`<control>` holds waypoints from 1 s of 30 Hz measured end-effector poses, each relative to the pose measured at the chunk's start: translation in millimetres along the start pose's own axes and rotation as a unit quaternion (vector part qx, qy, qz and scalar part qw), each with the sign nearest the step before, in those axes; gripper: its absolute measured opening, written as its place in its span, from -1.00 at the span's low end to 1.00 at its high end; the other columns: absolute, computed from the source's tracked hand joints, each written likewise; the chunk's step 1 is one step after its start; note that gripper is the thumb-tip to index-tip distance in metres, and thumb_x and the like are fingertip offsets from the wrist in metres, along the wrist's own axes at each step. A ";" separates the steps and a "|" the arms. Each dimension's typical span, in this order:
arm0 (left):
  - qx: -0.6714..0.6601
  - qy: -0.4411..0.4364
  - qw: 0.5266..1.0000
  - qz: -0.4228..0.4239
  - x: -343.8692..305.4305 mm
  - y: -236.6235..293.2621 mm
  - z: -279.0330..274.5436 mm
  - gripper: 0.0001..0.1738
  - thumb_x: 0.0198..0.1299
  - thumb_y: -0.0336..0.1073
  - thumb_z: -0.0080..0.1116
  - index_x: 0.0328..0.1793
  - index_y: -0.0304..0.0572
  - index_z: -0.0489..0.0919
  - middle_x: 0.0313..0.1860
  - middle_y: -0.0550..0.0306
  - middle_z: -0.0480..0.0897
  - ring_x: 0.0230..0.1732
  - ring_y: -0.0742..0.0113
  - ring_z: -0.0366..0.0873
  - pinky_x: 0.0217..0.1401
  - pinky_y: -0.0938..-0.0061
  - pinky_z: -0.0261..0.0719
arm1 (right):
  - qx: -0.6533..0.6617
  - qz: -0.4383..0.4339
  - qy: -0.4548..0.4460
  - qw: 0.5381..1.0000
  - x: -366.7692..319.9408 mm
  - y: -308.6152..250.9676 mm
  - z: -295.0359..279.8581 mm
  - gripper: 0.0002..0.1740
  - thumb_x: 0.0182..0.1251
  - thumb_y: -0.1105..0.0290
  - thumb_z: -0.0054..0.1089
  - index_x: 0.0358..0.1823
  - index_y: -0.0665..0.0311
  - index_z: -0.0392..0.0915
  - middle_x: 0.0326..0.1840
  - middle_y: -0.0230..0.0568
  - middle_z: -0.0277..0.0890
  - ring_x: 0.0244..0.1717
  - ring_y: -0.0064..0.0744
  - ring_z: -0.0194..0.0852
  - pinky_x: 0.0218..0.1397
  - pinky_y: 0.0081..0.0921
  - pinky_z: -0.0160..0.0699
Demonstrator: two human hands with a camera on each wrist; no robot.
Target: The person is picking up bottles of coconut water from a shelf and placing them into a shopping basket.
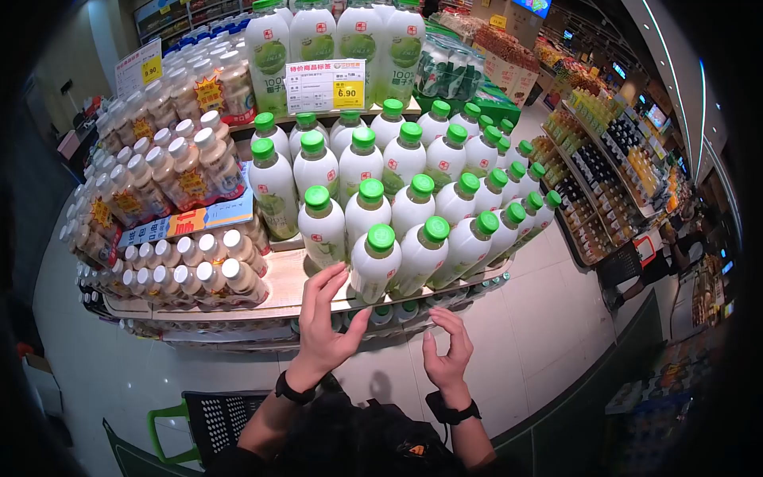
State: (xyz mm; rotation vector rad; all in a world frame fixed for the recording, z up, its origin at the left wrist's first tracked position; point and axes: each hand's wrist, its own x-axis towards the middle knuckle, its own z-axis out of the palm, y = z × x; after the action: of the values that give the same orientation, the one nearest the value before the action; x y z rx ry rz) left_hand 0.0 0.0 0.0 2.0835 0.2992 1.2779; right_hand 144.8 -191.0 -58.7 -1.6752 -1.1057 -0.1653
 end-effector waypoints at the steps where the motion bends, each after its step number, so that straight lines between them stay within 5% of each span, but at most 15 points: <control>1: 0.017 0.015 1.000 0.020 10.6 -1.2 3.8 -0.24 0.06 -0.33 0.47 0.42 -0.22 0.43 0.32 -0.17 0.50 0.29 -0.15 0.51 0.32 0.06 0.51 | 0.006 -0.034 0.018 0.999 9.7 -9.0 12.7 -0.57 0.21 0.64 0.23 0.14 0.33 0.46 0.18 0.04 0.60 0.23 0.08 0.59 0.33 -0.15 0.55; 9: 0.051 -0.030 0.998 -0.002 49.3 -13.9 40.4 -0.44 0.13 -0.27 0.41 0.29 -0.14 0.57 0.24 -0.04 0.53 0.11 -0.03 0.55 0.22 0.10 0.55 | 0.029 -0.045 0.061 0.997 35.4 -11.6 83.8 -0.52 0.17 0.63 0.30 0.15 0.35 0.45 0.25 0.15 0.52 0.23 0.08 0.56 0.31 -0.16 0.53; 15: 0.165 -0.026 0.985 0.034 74.8 -19.2 61.5 -0.40 0.02 -0.27 0.49 0.25 -0.13 0.60 0.13 0.05 0.59 -0.16 0.09 0.53 -0.13 0.29 0.54 | -0.006 -0.074 0.042 0.996 64.5 -2.3 78.6 -0.52 0.11 0.56 0.37 0.11 0.35 0.50 0.09 0.05 0.54 0.01 0.01 0.57 0.13 -0.21 0.59; 18: 0.194 -0.035 0.980 -0.012 91.7 -21.2 72.0 -0.44 -0.03 -0.30 0.51 0.15 -0.19 0.61 -0.09 0.07 0.65 -0.19 0.07 0.56 -0.16 0.24 0.50 | 0.068 -0.062 -0.034 0.995 77.6 17.9 61.8 -0.66 0.07 0.58 0.39 -0.07 0.30 0.61 -0.13 -0.06 0.59 -0.21 -0.07 0.64 -0.15 -0.30 0.65; 21: 0.170 -0.017 0.985 -0.024 98.8 -25.6 84.3 -0.50 -0.08 -0.35 0.53 0.03 -0.19 0.59 -0.17 0.05 0.65 -0.24 0.03 0.57 -0.14 0.23 0.51 | 0.150 0.003 -0.125 0.981 87.9 35.2 48.6 -0.71 0.05 0.59 0.42 -0.16 0.30 0.64 -0.20 -0.13 0.61 -0.29 -0.14 0.65 -0.19 -0.30 0.66; 25: 0.125 0.000 0.992 -0.004 96.3 -37.6 85.0 -0.59 -0.12 -0.39 0.57 -0.18 -0.18 0.56 -0.34 0.06 0.60 -0.37 0.09 0.57 -0.34 0.31 0.51 | 0.123 -0.090 -0.207 0.966 113.5 54.4 33.9 -0.69 0.01 0.58 0.44 -0.16 0.19 0.70 -0.30 -0.25 0.62 -0.32 -0.17 0.65 -0.24 -0.27 0.67; 30: 0.214 0.039 0.976 0.000 73.3 -22.0 46.5 -0.71 -0.18 -0.39 0.54 -0.40 -0.10 0.57 -0.53 0.20 0.49 -0.63 0.30 0.45 -0.62 0.47 0.37 | 0.185 -0.065 -0.275 0.941 112.0 66.9 32.1 -0.73 -0.04 0.58 0.47 -0.25 0.20 0.69 -0.29 -0.28 0.63 -0.31 -0.21 0.66 -0.18 -0.32 0.67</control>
State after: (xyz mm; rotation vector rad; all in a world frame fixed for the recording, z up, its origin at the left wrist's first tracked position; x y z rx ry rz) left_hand 79.3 34.3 23.5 2.3876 0.6597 1.3916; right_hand 243.3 -99.9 -51.6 -1.3346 -1.5525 0.4316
